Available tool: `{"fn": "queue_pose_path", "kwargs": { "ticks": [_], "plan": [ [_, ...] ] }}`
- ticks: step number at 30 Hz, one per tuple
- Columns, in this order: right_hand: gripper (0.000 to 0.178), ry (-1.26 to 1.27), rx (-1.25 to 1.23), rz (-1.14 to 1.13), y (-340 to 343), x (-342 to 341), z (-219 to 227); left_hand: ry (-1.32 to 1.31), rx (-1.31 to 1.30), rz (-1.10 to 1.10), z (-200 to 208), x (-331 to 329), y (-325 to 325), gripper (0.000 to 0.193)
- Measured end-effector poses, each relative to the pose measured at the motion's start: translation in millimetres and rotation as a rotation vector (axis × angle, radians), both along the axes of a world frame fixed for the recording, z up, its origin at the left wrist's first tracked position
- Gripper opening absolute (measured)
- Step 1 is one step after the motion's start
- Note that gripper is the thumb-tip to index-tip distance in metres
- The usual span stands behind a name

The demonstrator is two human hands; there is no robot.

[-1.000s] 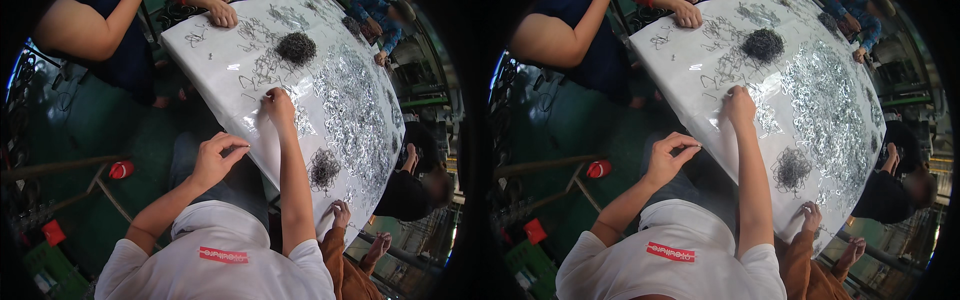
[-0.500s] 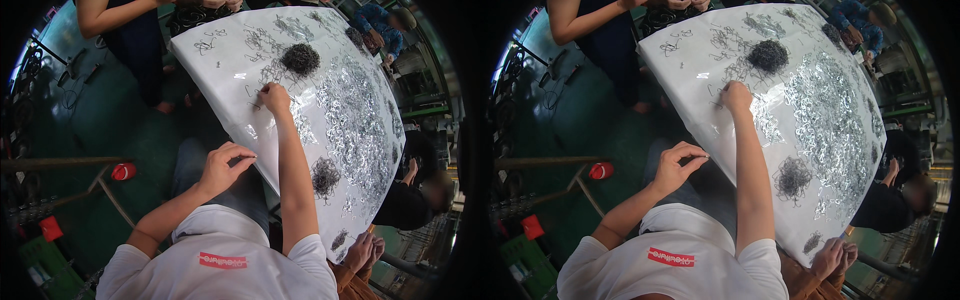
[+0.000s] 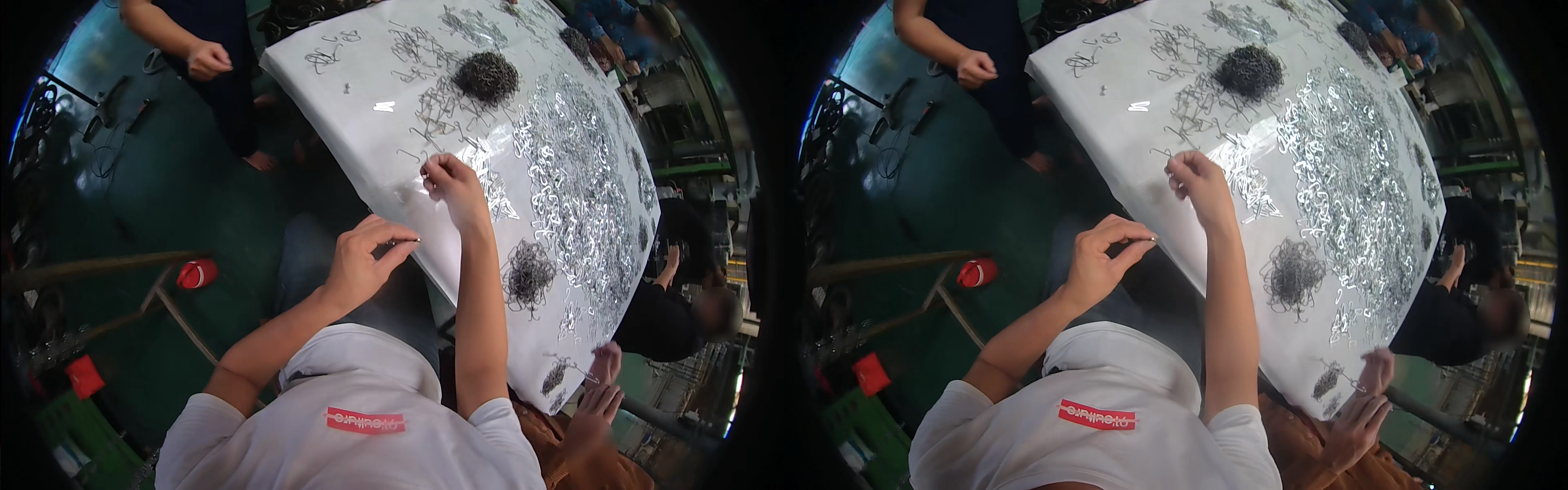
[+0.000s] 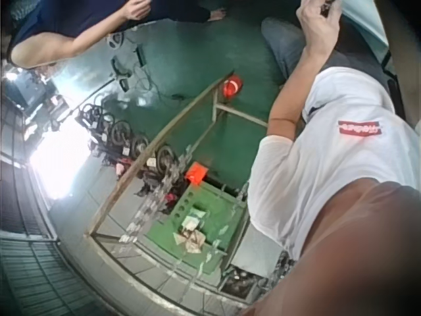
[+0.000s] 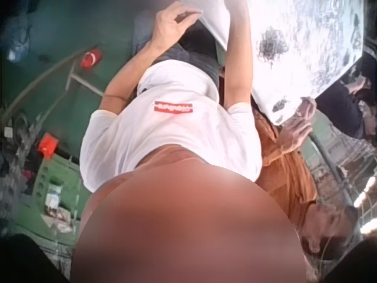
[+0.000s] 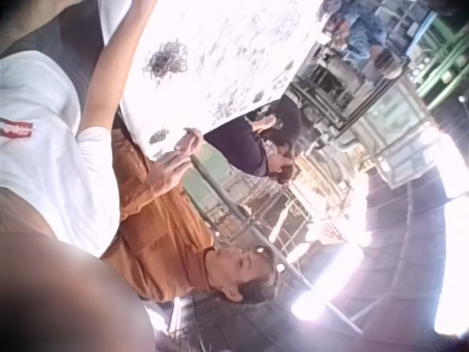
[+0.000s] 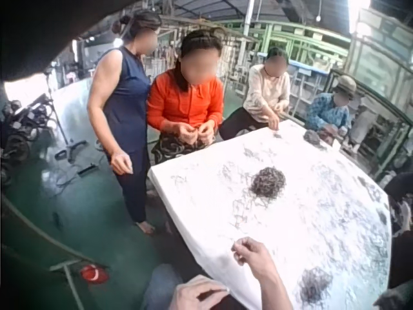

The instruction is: The person sits at a table and repeatedly picks up small metal hooks and fasteners, then links them together by hand. They occasionally place the assembled chains onto a nearby metal rack. Other people at the table perform the same task.

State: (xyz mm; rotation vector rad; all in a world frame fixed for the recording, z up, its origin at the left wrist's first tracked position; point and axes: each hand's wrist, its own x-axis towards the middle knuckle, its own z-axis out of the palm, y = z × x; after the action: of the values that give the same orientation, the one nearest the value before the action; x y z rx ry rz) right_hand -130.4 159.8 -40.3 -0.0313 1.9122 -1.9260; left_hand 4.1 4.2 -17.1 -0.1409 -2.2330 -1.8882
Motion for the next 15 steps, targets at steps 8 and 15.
{"fn": "queue_pose_path", "kwargs": {
  "ticks": [8, 15],
  "plan": [
    [0.011, -0.118, -0.272, -0.298, 4.3, 117.8, 48.4, 0.033, -0.003, -0.008, 0.2, -3.3, 5.7, 0.018],
    [0.005, -0.037, -0.273, -0.376, 1.5, 123.2, 41.3, 0.001, 0.006, -0.011, 5.4, -3.1, 9.6, 0.025]
  ]
}}
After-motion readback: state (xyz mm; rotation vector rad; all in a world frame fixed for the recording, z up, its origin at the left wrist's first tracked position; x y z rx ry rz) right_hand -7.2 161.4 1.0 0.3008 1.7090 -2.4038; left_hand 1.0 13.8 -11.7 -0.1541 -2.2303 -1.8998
